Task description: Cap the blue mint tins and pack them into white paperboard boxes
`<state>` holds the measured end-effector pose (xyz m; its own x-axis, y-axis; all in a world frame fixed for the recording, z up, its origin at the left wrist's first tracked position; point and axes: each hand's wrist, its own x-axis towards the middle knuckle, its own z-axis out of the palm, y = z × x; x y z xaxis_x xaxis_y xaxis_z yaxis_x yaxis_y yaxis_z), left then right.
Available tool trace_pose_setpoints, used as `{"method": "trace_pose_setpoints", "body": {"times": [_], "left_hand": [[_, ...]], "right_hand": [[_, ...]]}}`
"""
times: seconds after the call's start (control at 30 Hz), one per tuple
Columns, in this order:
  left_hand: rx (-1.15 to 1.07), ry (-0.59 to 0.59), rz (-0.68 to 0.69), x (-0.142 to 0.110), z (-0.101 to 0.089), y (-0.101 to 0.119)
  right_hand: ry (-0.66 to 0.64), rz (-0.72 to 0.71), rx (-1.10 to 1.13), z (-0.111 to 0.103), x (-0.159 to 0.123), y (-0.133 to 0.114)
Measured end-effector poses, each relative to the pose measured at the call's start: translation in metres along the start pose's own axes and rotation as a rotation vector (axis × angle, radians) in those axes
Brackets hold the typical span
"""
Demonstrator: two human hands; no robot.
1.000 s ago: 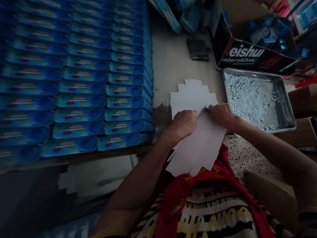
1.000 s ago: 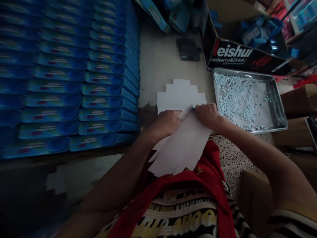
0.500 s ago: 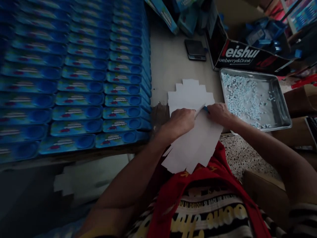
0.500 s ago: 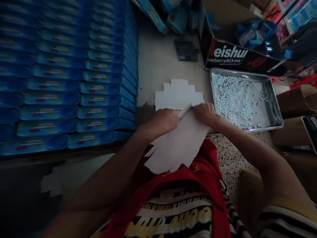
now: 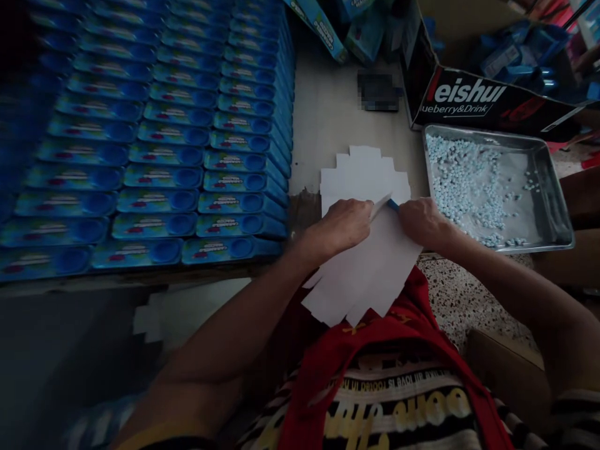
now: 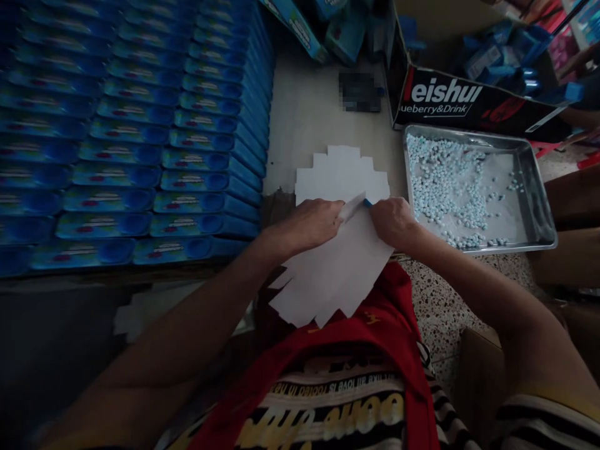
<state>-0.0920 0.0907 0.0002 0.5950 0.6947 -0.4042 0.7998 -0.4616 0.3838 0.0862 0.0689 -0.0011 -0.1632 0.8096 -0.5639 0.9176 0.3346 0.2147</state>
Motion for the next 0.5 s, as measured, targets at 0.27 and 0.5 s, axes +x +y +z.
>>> {"method": "trace_pose_setpoints", "body": {"times": [0.27, 0.5], "left_hand": [[-0.072, 0.012, -0.043, 0.007, 0.011, -0.015], [-0.026, 0.045, 0.016, 0.007, 0.003, -0.006]], "right_hand": [[0.009, 0.126, 0.079, 0.012, -0.005, -0.013], [0.136, 0.168, 0.118, -0.016, 0.004, 0.010]]}}
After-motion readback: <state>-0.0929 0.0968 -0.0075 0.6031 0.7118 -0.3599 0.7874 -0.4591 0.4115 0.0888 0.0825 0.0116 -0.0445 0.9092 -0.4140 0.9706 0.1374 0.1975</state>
